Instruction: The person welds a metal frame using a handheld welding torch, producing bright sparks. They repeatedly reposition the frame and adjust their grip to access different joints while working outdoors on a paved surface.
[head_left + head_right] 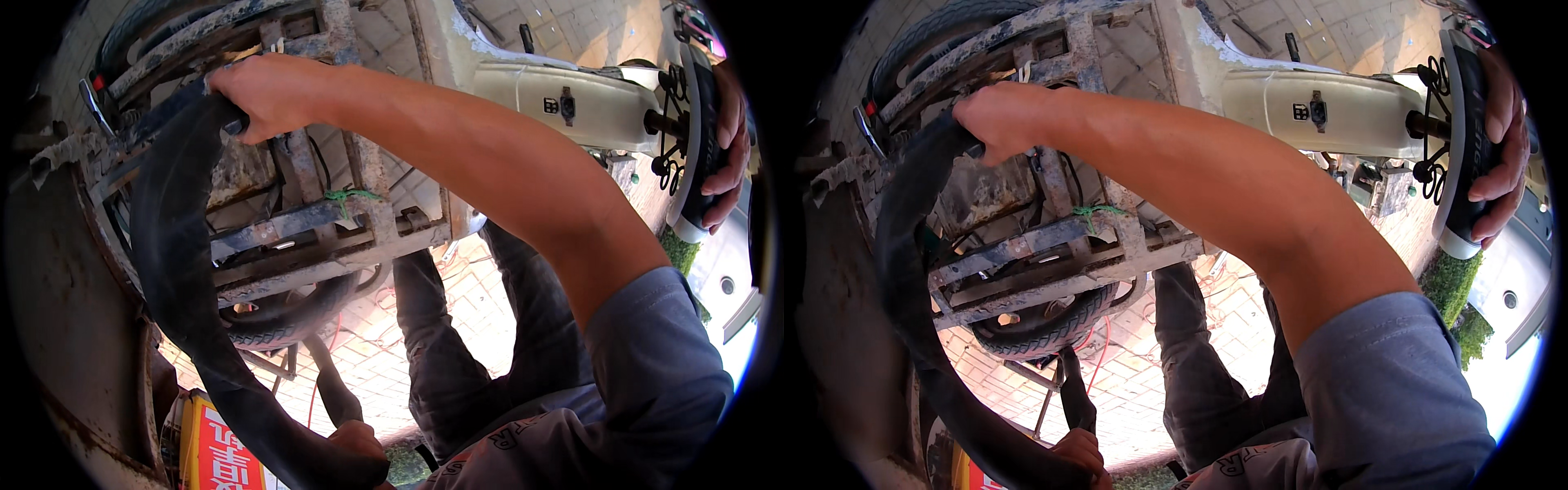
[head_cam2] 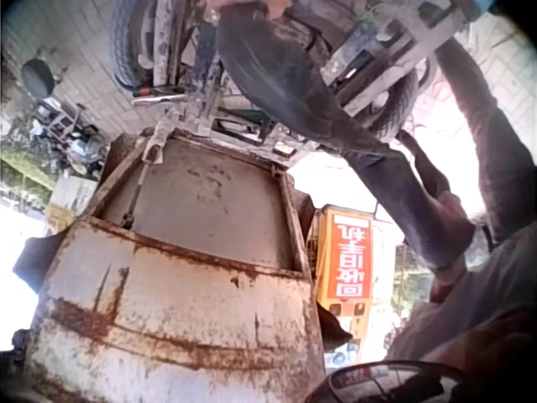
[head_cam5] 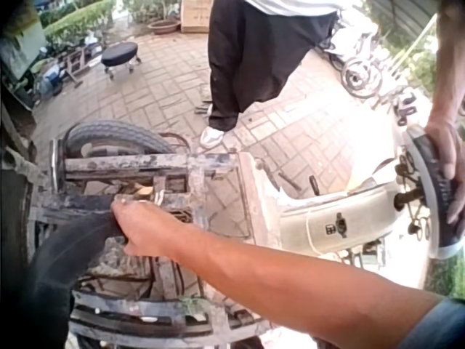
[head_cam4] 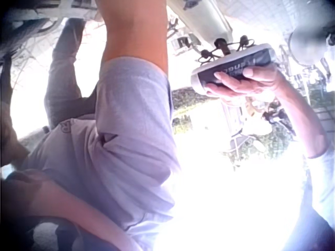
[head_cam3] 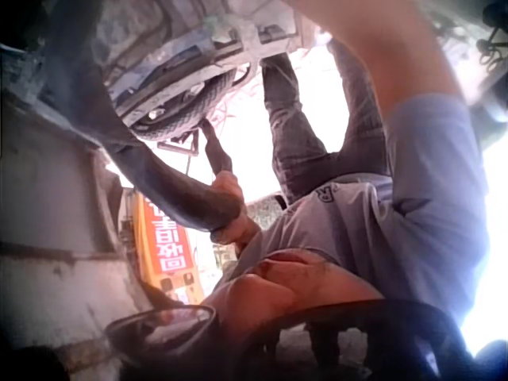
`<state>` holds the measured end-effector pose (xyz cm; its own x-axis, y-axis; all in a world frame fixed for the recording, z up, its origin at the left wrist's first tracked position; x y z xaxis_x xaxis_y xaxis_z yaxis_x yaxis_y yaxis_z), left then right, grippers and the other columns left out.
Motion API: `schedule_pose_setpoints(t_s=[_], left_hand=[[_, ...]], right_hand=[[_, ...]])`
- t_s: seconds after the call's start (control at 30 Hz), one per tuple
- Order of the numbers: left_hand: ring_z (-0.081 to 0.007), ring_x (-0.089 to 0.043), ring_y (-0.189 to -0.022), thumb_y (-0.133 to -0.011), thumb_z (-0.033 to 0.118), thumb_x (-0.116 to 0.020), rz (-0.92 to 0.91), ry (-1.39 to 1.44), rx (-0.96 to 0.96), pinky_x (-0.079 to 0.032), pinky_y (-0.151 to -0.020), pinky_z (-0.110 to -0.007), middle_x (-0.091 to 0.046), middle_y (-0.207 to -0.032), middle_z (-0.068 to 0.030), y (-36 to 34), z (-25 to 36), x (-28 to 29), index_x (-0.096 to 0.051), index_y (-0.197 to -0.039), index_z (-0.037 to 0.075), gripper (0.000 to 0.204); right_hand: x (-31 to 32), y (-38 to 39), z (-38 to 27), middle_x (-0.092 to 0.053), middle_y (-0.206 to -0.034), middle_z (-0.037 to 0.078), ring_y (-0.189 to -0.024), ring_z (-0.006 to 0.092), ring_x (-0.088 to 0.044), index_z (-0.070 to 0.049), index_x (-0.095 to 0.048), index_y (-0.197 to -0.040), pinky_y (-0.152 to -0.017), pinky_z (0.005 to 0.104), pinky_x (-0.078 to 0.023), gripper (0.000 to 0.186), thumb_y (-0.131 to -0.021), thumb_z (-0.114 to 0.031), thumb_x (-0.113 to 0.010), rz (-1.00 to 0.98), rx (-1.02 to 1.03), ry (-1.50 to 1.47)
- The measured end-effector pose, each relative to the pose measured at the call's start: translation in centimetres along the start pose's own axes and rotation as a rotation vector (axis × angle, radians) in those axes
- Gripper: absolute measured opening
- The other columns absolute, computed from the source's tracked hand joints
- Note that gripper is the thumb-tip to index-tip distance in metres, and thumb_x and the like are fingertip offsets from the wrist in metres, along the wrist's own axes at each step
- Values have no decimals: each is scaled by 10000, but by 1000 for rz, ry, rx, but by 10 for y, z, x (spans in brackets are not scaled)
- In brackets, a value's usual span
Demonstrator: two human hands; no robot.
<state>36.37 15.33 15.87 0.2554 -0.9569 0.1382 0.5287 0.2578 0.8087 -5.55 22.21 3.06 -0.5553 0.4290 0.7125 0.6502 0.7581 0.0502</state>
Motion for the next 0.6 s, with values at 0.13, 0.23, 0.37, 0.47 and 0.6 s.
schedule_pose_setpoints(t_s=[0.13,0.23,0.37,0.47,0.6], left_hand=[[-175,-617,-701,-687,466,-856,45,26,-1,-488,-638,-315,-636,-764,-62,12,-2,4,-638,-819,-9,540],[-174,-617,-702,-687,466,-857,69,54,-7,-487,-638,-314,-636,-765,-62,20,-2,6,-639,-821,-10,541],[-173,-616,-703,-687,465,-859,96,83,-13,-487,-639,-312,-637,-766,-62,29,-6,7,-639,-824,-12,543],[-171,-616,-703,-687,465,-860,114,105,-18,-487,-640,-310,-637,-767,-62,32,-9,8,-640,-826,-13,544],[-170,-616,-704,-687,464,-861,130,120,-28,-487,-641,-308,-637,-768,-61,31,-13,3,-641,-829,-15,546]], right_hand=[[-3,3,1,-688,-1006,189,-964,389,-659,-32,-577,-1111,-812,475,-533,503,-692,-197,-800,-133,-63,-126],[-1,3,-1,-694,-978,185,-938,391,-670,-27,-574,-1116,-796,480,-539,525,-687,-210,-815,15,21,13],[1,6,-2,-701,-905,175,-904,387,-680,-19,-578,-1106,-774,465,-545,515,-699,-235,-809,35,34,1],[-2,5,-1,-698,-913,185,-905,390,-677,-20,-578,-1094,-773,472,-542,493,-721,-258,-795,10,40,-29],[-4,5,-3,-686,-957,205,-927,387,-670,-32,-577,-1087,-793,474,-539,500,-741,-329,-782,41,59,36]])
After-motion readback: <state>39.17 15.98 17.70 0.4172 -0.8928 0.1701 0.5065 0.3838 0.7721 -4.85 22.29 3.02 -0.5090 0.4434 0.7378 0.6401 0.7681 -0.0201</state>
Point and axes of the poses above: each hand's wrist, its own y-axis away from the middle knuckle, its own x-axis out of the back of the hand, z = x × y, the point moved 8 cm from there along -y, towards the middle knuckle
